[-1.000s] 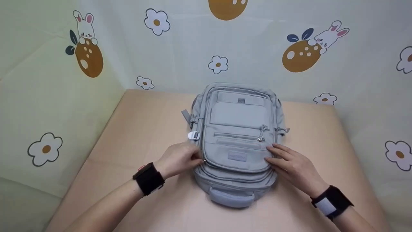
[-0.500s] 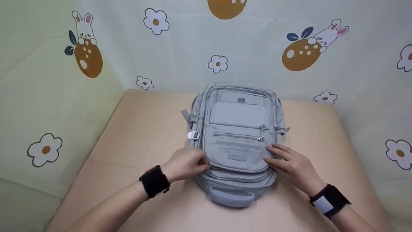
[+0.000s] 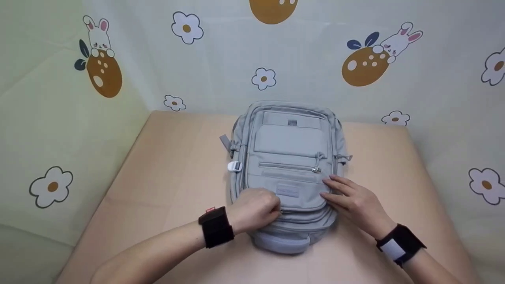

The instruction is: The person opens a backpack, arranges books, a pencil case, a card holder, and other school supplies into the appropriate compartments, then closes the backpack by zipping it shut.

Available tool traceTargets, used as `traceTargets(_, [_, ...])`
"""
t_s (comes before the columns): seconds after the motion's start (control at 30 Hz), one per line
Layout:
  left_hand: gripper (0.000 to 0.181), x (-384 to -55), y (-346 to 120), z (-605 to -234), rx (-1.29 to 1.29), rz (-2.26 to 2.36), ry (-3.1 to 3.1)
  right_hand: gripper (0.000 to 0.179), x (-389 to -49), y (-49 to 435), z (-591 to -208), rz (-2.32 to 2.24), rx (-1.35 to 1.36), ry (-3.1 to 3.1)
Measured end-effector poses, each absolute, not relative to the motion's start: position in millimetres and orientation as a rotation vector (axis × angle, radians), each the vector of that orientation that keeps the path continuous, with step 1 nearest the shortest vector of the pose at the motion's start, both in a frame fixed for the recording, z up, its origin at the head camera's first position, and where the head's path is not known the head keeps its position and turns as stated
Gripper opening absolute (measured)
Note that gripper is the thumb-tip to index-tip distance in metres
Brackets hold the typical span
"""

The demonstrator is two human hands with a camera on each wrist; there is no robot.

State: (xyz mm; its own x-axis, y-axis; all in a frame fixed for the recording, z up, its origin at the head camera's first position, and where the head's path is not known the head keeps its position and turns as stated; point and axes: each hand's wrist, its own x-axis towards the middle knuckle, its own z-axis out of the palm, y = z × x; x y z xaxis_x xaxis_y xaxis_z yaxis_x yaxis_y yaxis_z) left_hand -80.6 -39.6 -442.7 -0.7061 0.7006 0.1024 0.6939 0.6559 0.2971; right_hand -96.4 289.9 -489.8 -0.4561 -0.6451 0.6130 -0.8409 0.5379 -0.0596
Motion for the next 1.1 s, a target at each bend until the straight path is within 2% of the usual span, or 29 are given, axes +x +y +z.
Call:
traceTargets(0.13, [0.017, -80.4, -38.2, -442.2, 1.187, 0.494, 2.823, 0.036, -95.3, 289.2, -489.7, 0.480, 1.190, -2.255])
traceTargets(0.3, [0.011, -81.5, -40.6, -443.8, 1.168, 0.522, 2.802, 0.024, -95.0, 289.9, -488.6, 0.480, 1.195, -2.270])
traceTargets(0.43, [0.009, -81.6, -42.1, -444.8, 1.165, 0.536, 2.780, 0.032, -94.9, 290.6, -488.9, 0.478, 1.200, -2.279])
traceTargets(0.53, [0.013, -81.5, -44.1, -444.6, 1.190, 0.553, 2.761, 0.030, -94.6, 290.4, -489.8, 0.476, 1.197, -2.275])
traceTargets(0.63, [0.012, -81.4, -49.6, -443.0, 1.238, 0.576, 2.760, 0.026, -93.8, 289.1, -490.8, 0.480, 1.186, -2.268])
traceTargets(0.73, [0.003, -84.0, -60.4, -442.5, 1.333, 0.569, 2.807, 0.027, -93.5, 287.7, -490.4, 0.483, 1.181, -2.269])
traceTargets(0.97, [0.015, -104.0, -88.4, -454.2, 1.628, 0.336, 2.956, 0.029, -93.9, 288.6, -489.5, 0.476, 1.192, -2.269])
traceTargets(1.1, [0.010, -111.1, -91.6, -462.3, 1.647, 0.173, 3.001, 0.030, -92.8, 287.5, -489.6, 0.487, 1.190, -2.287])
